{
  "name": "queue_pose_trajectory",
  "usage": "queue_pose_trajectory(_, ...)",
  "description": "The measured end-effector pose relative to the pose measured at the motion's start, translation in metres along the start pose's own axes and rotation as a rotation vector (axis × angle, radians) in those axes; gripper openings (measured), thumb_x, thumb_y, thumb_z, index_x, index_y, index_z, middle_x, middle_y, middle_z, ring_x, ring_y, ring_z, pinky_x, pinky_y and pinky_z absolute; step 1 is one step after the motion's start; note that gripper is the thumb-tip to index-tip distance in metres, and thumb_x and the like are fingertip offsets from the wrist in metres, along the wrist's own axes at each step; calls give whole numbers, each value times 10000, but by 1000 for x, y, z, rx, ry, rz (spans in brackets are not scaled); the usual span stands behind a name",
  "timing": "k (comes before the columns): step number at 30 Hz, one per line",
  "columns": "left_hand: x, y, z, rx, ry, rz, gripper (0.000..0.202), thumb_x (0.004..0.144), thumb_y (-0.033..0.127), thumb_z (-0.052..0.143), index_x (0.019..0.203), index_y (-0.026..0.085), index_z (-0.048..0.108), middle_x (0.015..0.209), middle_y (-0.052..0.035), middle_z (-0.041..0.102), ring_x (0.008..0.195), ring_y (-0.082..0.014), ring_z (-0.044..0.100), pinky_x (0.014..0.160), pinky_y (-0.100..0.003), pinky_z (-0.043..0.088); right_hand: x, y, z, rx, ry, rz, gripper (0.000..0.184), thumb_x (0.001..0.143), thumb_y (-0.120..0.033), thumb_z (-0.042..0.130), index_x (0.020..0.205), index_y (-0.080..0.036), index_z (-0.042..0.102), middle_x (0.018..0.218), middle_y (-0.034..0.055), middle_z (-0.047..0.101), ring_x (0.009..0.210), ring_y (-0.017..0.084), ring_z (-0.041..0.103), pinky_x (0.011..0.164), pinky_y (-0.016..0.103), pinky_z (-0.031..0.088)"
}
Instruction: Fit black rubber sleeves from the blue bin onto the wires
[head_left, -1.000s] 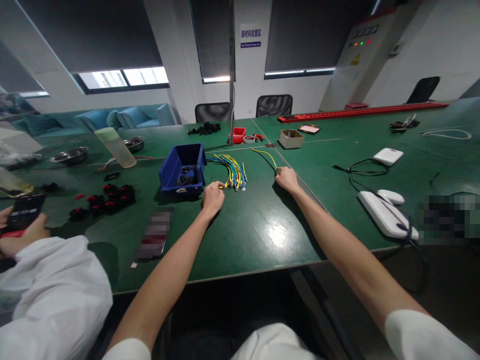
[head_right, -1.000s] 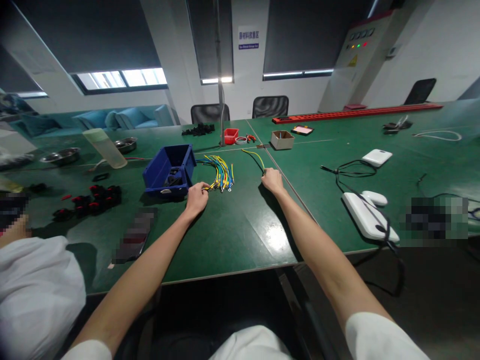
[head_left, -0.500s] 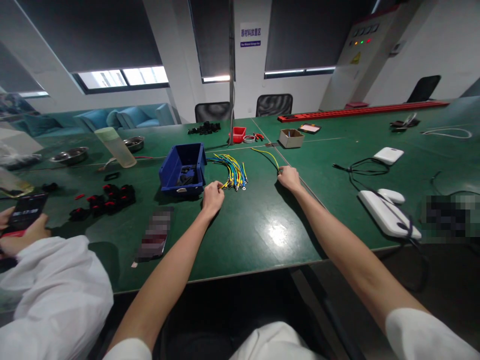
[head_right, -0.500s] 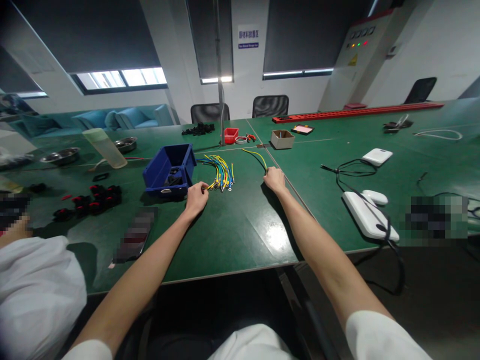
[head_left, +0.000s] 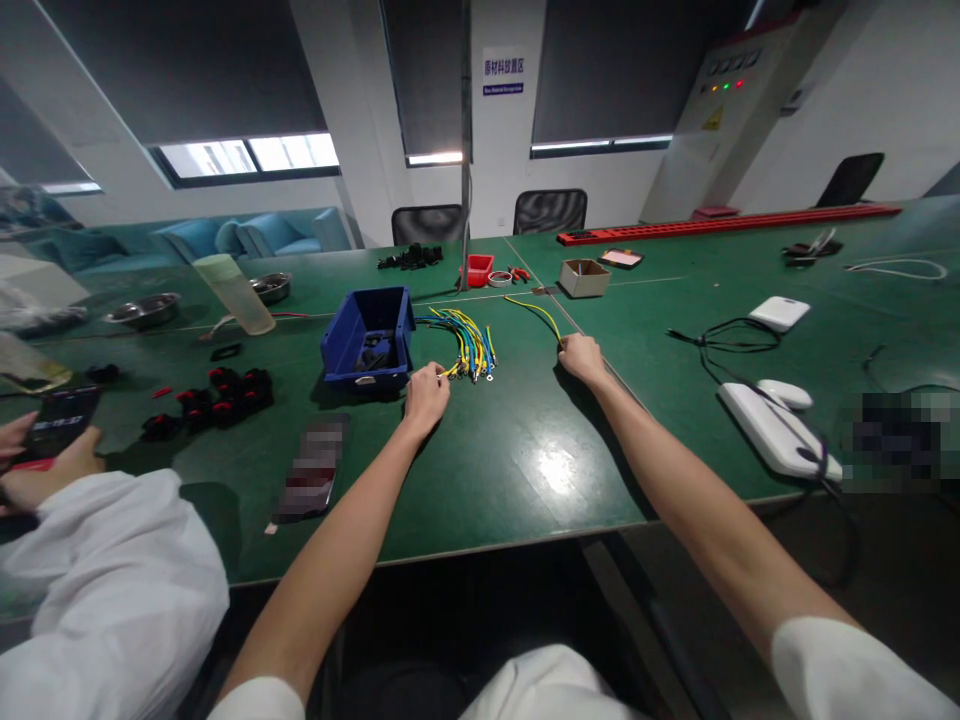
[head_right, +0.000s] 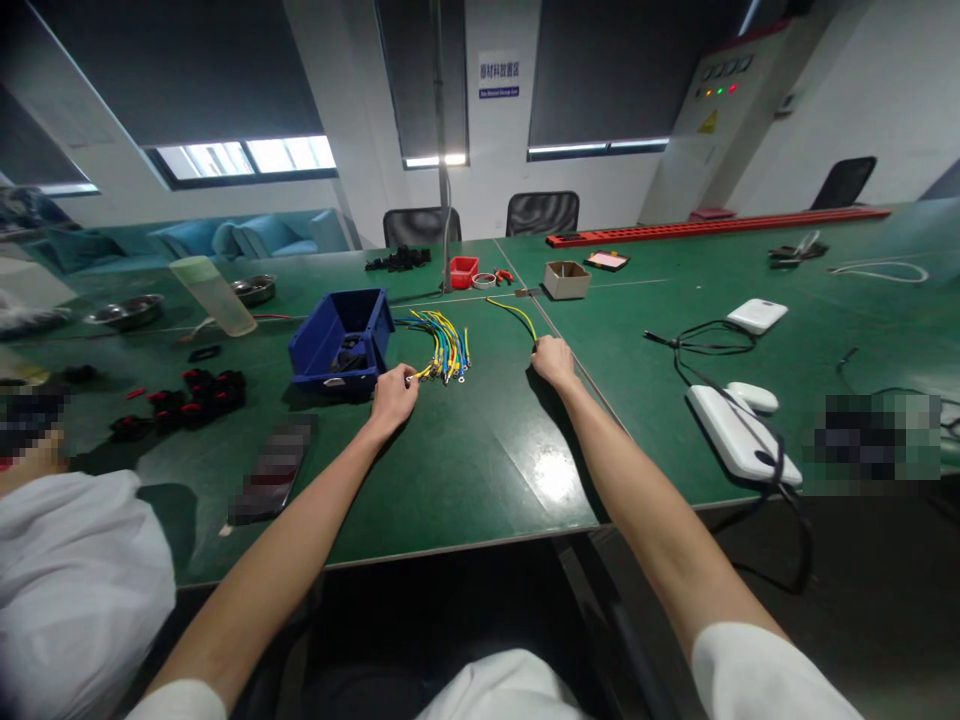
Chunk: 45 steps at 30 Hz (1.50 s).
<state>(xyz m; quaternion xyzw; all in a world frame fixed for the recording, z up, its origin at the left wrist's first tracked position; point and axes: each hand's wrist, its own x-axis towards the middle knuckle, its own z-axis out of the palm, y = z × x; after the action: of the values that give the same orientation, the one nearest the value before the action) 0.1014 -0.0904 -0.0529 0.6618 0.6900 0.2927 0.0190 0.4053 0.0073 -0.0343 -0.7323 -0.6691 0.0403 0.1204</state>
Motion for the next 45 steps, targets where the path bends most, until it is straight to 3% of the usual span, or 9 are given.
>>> queue_pose_trajectory(10, -2, 4, -4, -5, -9, -92, 217, 856, 295, 485, 979, 219, 647, 898, -83, 699, 804, -214, 646, 697, -287, 462, 6, 6, 7, -13, 30, -37, 332, 853, -243, 455, 1053, -145, 702, 1023, 189, 686, 1000, 276, 625, 828, 326, 447)
queue_pose_trajectory(21, 0, 1, -1, -56, 26, -103, 234, 836, 219, 470, 979, 217, 655, 926, -77, 700, 823, -194, 639, 736, -279, 463, 11, 9, 9, 64, 14, -2, 352, 813, -267, 521, 1096, -154, 696, 1055, 179, 681, 1030, 276, 613, 863, 332, 440)
queue_pose_trajectory(31, 4, 2, -1, -202, 133, 35, 219, 811, 161, 452, 879, 175, 660, 863, -62, 690, 768, -160, 620, 748, -264, 457, 10, 7, 9, 105, 33, 83, 349, 836, -253, 503, 1118, -173, 693, 1042, 168, 686, 1046, 261, 614, 881, 313, 437)
queue_pose_trajectory(45, 4, 1, 1, -294, 219, 98, 225, 763, 101, 462, 888, 166, 637, 861, -65, 668, 782, -170, 615, 774, -293, 471, 6, 8, 8, 77, 89, 103, 355, 858, -266, 498, 1168, -161, 636, 1067, 170, 671, 1056, 262, 610, 861, 320, 440)
